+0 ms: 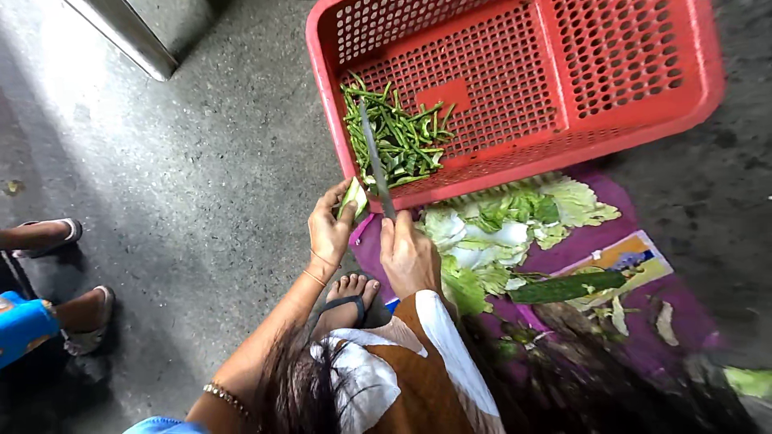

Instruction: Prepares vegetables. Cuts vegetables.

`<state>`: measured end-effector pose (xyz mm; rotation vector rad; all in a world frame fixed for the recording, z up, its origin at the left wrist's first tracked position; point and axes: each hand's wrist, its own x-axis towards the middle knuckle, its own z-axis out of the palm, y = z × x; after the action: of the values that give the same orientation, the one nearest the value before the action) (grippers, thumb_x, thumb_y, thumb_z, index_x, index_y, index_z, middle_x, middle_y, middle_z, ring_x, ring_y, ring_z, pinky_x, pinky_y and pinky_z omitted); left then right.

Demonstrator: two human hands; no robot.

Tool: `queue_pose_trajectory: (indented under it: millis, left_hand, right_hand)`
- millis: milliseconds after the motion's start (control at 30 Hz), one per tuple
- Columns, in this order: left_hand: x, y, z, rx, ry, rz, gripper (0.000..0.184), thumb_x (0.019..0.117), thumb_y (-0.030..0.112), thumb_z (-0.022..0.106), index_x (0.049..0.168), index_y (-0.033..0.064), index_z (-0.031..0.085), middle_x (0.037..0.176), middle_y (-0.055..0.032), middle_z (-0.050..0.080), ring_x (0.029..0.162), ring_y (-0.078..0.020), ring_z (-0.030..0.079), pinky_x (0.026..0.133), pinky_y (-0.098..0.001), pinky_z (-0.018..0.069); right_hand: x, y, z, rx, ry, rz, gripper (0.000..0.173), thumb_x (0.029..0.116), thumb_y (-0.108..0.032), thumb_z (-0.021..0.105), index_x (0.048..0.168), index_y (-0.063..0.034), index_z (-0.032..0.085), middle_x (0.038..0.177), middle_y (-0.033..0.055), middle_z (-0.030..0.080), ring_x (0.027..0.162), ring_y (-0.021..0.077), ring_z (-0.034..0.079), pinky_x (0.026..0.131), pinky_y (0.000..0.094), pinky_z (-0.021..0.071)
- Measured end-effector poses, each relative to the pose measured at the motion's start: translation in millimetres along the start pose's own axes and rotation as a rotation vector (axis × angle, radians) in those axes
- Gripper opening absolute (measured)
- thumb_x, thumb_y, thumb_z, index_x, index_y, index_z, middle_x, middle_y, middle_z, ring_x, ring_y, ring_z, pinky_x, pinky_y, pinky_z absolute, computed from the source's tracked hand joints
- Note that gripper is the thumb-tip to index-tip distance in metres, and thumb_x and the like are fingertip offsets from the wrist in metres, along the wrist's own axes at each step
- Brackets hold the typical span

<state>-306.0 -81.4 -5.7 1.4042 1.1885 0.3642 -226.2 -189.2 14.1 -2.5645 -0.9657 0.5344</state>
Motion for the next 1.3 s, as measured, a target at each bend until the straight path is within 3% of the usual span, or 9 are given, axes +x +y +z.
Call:
queue_pose_trajectory:
  millis: [233, 433, 667, 867, 967, 1067, 1133, 1200, 1300]
  left_hand:
    - [-1.5, -2.3, 7.8, 0.246, 0.096, 0.147, 0.029, 0.1011, 0.011, 0.062, 0.128, 0.0016, 0.065, 0.112, -0.0163, 0.069, 0.075, -0.0184, 0.069, 0.068, -0.035, 0.0609]
    - [-0.4, -2.9, 8.7, 0.253, 0.1, 0.191, 0.025, 0.1, 0.009, 0.063, 0.123, 0.0001, 0.066, 0.108, -0.0151, 0.069, 0.074, -0.0168, 0.068, 0.069, -0.0335, 0.0594]
    - [0.9, -6.3, 8.2, 0.281, 0.098, 0.214, 0.025, 0.1004, 0.009, 0.061, 0.124, 0.0002, 0.066, 0.11, -0.0152, 0.07, 0.082, -0.018, 0.069, 0.074, -0.0346, 0.0587]
    - [-0.2, -4.5, 6.2, 0.289, 0.086, 0.204, 0.025, 0.1002, 0.008, 0.061, 0.123, 0.0, 0.066, 0.107, -0.0154, 0.069, 0.074, -0.0177, 0.067, 0.068, -0.0333, 0.0579]
    - [-4.1, -6.9, 7.0, 0.255, 0.083, 0.185, 0.025, 0.1, 0.009, 0.063, 0.123, 0.0008, 0.066, 0.108, -0.0158, 0.067, 0.079, -0.0187, 0.067, 0.071, -0.0347, 0.0582]
    - [-6.2, -11.8, 7.8, 0.087, 0.02, 0.013, 0.034, 0.105, 0.018, 0.058, 0.139, 0.0121, 0.058, 0.116, -0.0138, 0.065, 0.08, -0.0209, 0.07, 0.069, -0.0385, 0.062]
    - [-4.9, -11.5, 5.8, 0.016, -0.017, -0.104, 0.041, 0.1074, 0.025, 0.055, 0.147, 0.02, 0.048, 0.104, -0.0137, 0.07, 0.072, -0.0242, 0.072, 0.06, -0.0418, 0.0628]
    - [-6.8, -10.8, 1.3, 0.014, -0.031, -0.131, 0.041, 0.1079, 0.028, 0.055, 0.146, 0.0154, 0.045, 0.095, -0.0137, 0.069, 0.067, -0.0236, 0.071, 0.057, -0.0415, 0.0624]
    - [-8.9, -2.9, 2.8, 0.07, 0.008, -0.017, 0.033, 0.1095, 0.025, 0.05, 0.137, 0.0064, 0.052, 0.099, -0.0135, 0.067, 0.065, -0.0199, 0.068, 0.055, -0.0377, 0.0617]
  right_hand:
    - [-19.1, -9.8, 3.7, -0.079, -0.055, -0.045, 0.034, 0.1066, -0.025, 0.048, 0.105, 0.0024, 0.067, 0.079, 0.0212, 0.069, 0.066, 0.04, 0.07, 0.053, 0.0513, 0.0528]
    - [-17.3, -14.6, 4.0, -0.157, -0.188, 0.057, 0.036, 0.109, -0.027, 0.043, 0.116, -0.001, 0.066, 0.087, 0.0209, 0.071, 0.072, 0.0405, 0.071, 0.058, 0.0519, 0.0536]
    - [-10.3, -15.3, 5.5, -0.17, -0.257, 0.077, 0.035, 0.1103, -0.028, 0.042, 0.117, -0.0008, 0.063, 0.085, 0.0209, 0.07, 0.075, 0.0402, 0.072, 0.061, 0.0518, 0.055]
    - [9.4, -28.3, -6.6, -0.178, -0.425, 0.128, 0.033, 0.1107, -0.027, 0.04, 0.126, -0.0043, 0.059, 0.092, 0.021, 0.071, 0.091, 0.0415, 0.072, 0.073, 0.0536, 0.0543]
    - [18.6, -30.2, -9.4, -0.145, -0.476, 0.12, 0.035, 0.1112, -0.029, 0.039, 0.131, -0.0053, 0.055, 0.092, 0.0206, 0.071, 0.094, 0.0416, 0.071, 0.077, 0.0549, 0.0542]
    - [18.2, -13.6, -8.6, -0.064, -0.378, 0.047, 0.034, 0.1102, -0.03, 0.041, 0.119, -0.0028, 0.059, 0.083, 0.0211, 0.068, 0.085, 0.0434, 0.07, 0.07, 0.0573, 0.053]
    - [19.1, 2.2, -7.9, -0.037, -0.248, -0.004, 0.035, 0.1092, -0.032, 0.043, 0.11, -0.0026, 0.061, 0.075, 0.0201, 0.065, 0.074, 0.0432, 0.069, 0.061, 0.0567, 0.0519]
    - [18.7, 12.8, -8.9, -0.009, -0.108, 0.007, 0.036, 0.1095, -0.032, 0.042, 0.106, -0.0009, 0.06, 0.07, 0.0191, 0.062, 0.066, 0.0421, 0.067, 0.055, 0.0556, 0.0505]
    - [11.8, 16.0, -14.9, 0.029, -0.026, 0.057, 0.036, 0.1105, -0.034, 0.038, 0.108, -0.0028, 0.057, 0.067, 0.0145, 0.058, 0.063, 0.0362, 0.064, 0.054, 0.051, 0.0485]
